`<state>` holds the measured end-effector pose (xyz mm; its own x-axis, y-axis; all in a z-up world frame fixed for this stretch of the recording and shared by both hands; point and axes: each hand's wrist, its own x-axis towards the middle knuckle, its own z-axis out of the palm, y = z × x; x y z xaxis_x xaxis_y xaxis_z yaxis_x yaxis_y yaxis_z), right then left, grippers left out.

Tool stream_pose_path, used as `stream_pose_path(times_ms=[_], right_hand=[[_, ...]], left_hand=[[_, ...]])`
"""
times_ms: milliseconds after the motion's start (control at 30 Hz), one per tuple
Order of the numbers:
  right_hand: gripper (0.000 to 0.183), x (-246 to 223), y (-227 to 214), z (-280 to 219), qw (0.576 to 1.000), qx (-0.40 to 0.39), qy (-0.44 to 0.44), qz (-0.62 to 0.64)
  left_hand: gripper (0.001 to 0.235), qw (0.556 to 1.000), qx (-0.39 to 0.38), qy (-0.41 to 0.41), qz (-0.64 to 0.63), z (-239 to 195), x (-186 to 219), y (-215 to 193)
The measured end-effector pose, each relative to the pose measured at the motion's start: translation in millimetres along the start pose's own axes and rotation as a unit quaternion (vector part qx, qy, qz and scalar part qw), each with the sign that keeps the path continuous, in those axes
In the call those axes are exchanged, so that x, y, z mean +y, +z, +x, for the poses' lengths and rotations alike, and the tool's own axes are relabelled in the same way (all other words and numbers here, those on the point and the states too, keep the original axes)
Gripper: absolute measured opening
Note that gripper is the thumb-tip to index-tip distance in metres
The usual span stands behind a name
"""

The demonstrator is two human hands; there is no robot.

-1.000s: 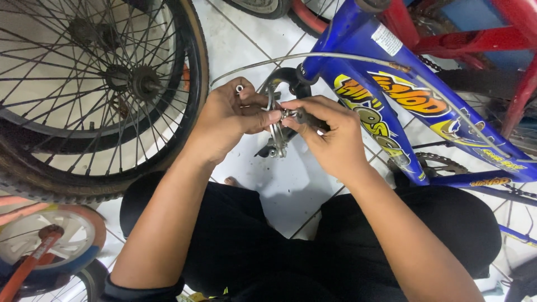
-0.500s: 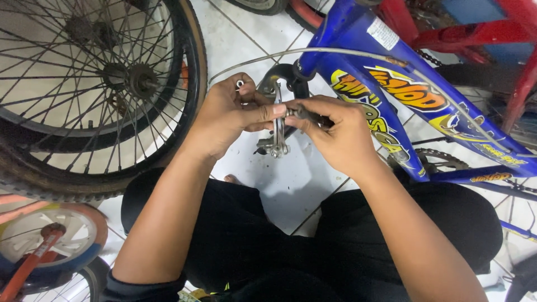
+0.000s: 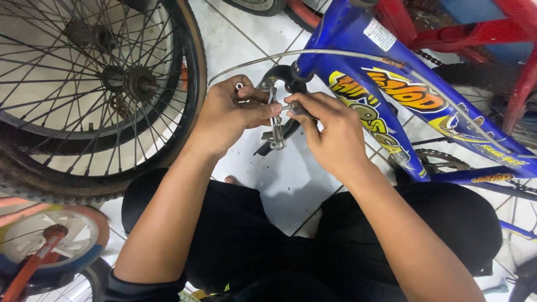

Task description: The person sits on the floor and uses a wrench to tighten a bolt on a bicycle brake caliper. They then pick up a brake arm and attach it to the caliper, continuing to adjust the assembly with the wrench.

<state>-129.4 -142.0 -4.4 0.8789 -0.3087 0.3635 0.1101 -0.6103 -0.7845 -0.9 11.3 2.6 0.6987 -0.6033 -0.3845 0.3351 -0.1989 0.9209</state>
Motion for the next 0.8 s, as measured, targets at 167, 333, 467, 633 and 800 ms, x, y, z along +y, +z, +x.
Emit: stream_pose_path(times_ms=[167, 333, 467, 633, 800], right_hand=[[0.015, 4, 10, -5, 1.000, 0.014, -0.007, -0.022], [0.017, 11, 19, -14, 0.997, 0.063, -0.034, -0.031], [0.019, 11, 14, -8, 0.992, 0.076, -0.075, -0.067], [0.018, 16, 3, 0, 0.994, 0.076, -0.041, -0.072], [0.023, 22, -2, -8, 0.989, -0.018, 0.081, -0.123]], left_hand=[[0.044, 1.000, 0.001, -0.007, -0.017, 0, 2, 0], [0.045, 0.999, 0.021, -0.020, -0.045, 1, 3, 0], [0.046, 0.998, 0.027, -0.016, -0.047, 0, 5, -3], [0.044, 0.998, 0.058, -0.008, 0.007, -5, 18, -8], [0.041, 0.993, 0.082, -0.030, 0.078, 3, 4, -1]])
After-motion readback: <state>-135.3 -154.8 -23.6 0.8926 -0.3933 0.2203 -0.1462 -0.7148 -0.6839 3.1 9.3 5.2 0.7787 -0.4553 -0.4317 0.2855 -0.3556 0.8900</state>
